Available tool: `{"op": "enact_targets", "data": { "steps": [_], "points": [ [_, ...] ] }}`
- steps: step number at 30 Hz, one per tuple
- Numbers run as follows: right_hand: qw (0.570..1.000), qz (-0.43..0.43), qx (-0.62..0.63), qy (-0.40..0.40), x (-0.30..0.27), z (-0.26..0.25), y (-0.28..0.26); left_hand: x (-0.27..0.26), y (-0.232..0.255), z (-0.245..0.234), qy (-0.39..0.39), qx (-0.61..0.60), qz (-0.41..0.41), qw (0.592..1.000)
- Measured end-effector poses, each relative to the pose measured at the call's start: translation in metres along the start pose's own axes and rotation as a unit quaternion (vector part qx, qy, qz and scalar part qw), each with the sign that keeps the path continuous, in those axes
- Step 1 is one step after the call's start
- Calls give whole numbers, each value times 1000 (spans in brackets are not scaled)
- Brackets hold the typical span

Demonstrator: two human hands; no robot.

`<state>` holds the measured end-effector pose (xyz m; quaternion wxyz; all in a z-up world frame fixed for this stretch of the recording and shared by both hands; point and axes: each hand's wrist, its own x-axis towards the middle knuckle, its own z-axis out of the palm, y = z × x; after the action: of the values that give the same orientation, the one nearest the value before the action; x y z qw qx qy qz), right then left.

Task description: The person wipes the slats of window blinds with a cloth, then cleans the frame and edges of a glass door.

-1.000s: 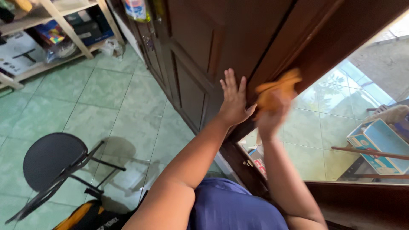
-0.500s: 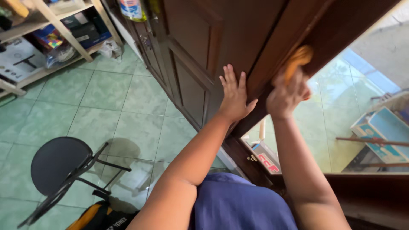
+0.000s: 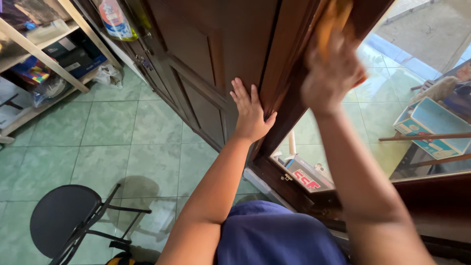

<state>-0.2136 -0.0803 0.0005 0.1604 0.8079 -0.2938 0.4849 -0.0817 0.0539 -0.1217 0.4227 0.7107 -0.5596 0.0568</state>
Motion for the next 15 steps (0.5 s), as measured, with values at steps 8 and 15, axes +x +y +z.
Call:
{"op": "enact_targets", "data": {
  "steps": [8,15],
  "points": [
    [989,-41,2,-139,-139,3,-15,-2,-2,2,-18,7,-1,1000],
    [994,73,-7,-84,-47,-58,7,-4,1,-1,-6,-10,-22,1000]
  ]
}}
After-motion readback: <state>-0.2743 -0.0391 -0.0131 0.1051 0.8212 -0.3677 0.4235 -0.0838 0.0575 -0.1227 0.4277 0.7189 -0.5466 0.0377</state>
